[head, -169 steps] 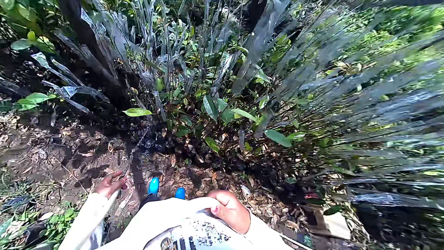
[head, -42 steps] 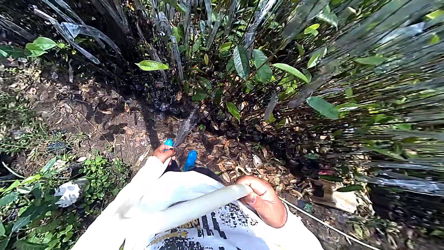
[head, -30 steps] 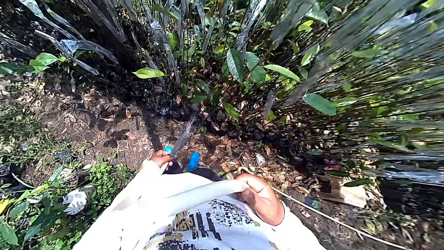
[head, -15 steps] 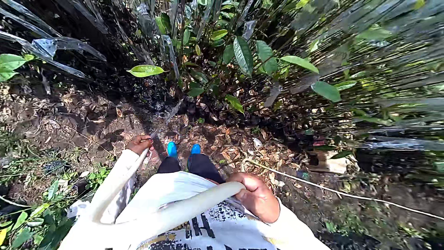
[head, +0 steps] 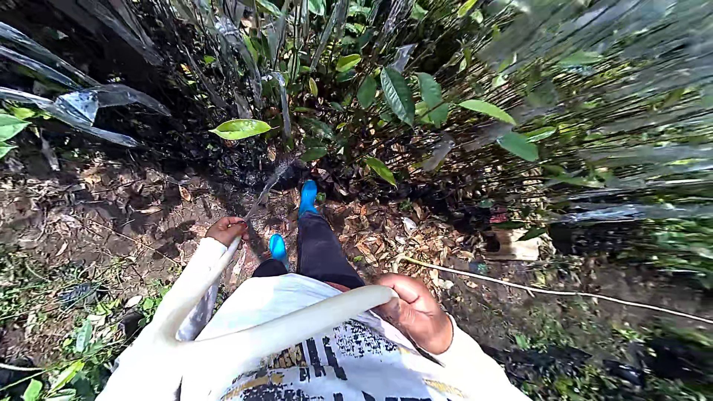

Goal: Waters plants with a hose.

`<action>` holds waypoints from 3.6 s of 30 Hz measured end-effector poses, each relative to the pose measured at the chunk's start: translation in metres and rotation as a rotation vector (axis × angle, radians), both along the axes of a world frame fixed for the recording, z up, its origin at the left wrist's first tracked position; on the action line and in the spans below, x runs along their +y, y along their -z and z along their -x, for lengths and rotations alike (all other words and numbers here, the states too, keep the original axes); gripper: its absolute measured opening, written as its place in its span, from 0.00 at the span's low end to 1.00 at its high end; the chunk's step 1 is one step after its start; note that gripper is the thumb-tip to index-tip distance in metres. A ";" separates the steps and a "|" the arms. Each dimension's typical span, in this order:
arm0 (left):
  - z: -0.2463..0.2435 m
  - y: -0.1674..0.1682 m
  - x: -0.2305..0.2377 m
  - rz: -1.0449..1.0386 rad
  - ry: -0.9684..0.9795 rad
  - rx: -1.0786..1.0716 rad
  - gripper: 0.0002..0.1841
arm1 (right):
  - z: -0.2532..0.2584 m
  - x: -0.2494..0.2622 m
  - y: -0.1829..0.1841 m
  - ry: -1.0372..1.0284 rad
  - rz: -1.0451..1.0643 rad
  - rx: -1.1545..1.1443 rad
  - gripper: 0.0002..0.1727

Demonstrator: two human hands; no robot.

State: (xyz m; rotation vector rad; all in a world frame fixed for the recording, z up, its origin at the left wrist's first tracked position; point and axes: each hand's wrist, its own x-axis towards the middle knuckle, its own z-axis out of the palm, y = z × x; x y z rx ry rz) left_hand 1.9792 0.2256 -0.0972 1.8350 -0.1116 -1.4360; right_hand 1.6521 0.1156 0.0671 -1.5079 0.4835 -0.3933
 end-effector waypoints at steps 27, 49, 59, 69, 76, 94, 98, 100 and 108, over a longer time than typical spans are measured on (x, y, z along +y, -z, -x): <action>0.045 0.029 -0.035 0.205 0.113 0.249 0.11 | -0.007 0.021 -0.026 0.039 0.040 0.071 0.16; 0.081 -0.055 -0.103 0.220 -0.061 0.000 0.16 | 0.075 -0.036 -0.041 0.099 0.048 -0.102 0.16; 0.063 -0.036 0.012 -0.033 -0.194 -0.281 0.20 | 0.069 -0.064 -0.032 -0.126 -0.052 -0.039 0.14; 0.091 -0.052 0.043 -0.070 -0.405 -0.314 0.20 | 0.064 -0.081 -0.026 -0.311 -0.055 -0.069 0.15; 0.112 -0.053 0.053 -0.030 -0.478 -0.263 0.19 | 0.067 -0.082 -0.025 -0.345 -0.126 -0.083 0.15; 0.121 -0.055 0.074 -0.074 -0.548 -0.245 0.19 | 0.058 -0.083 -0.025 -0.389 -0.154 -0.080 0.16; 0.120 -0.051 0.081 -0.076 -0.579 -0.248 0.20 | 0.053 -0.084 -0.024 -0.407 -0.113 -0.069 0.16; 0.116 -0.056 0.086 -0.088 -0.612 -0.254 0.19 | 0.050 -0.083 -0.025 -0.396 -0.107 -0.049 0.15; 0.093 -0.058 0.101 -0.140 -0.618 -0.312 0.19 | 0.038 -0.080 -0.025 -0.406 -0.124 -0.030 0.15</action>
